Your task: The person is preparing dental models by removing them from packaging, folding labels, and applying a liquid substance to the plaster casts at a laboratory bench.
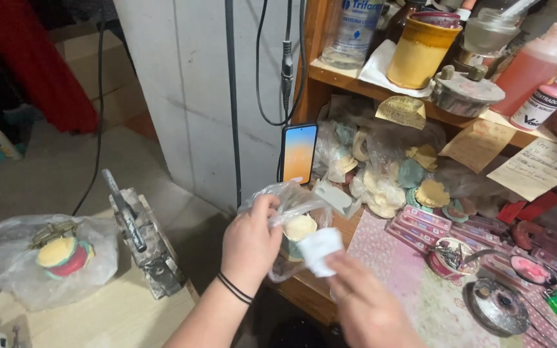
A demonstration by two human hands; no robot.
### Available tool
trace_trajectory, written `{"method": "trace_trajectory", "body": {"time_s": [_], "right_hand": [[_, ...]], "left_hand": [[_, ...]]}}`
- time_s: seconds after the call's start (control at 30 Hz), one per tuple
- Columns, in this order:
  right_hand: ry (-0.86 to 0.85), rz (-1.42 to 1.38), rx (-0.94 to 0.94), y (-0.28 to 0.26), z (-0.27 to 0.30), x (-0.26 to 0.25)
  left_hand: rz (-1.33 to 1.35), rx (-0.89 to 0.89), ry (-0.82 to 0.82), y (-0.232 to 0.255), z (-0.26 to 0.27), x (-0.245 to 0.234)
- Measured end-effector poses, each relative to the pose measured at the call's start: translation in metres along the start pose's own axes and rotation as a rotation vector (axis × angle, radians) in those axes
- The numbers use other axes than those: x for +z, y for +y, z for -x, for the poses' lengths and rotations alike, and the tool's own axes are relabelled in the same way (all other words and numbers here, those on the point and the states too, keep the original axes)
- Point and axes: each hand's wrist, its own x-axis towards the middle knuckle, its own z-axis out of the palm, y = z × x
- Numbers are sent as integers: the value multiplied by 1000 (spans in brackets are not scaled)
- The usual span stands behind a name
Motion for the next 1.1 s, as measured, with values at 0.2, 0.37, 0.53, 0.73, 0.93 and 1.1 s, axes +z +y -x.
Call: {"method": "trace_trajectory", "body": {"time_s": [0.2, 0.37, 0.53, 0.73, 0.93, 1.1], "right_hand": [[-328, 77, -297, 2, -57, 12], [-347, 20, -90, 19, -78, 32], [-329, -103, -51, 23, -96, 56], [-606, -141, -226, 62, -92, 46], [45, -79, 70, 76, -75, 21], [-157, -690, 1107, 76, -81, 54]], "left_hand": [[378, -251, -131, 21, -13, -31], [258, -53, -35, 12, -11, -24], [98, 377, 174, 18, -3, -23], [302, 537, 117, -5, -4, -15], [149, 393, -77, -15, 16, -7], [60, 255, -191, -15, 33, 25]]}}
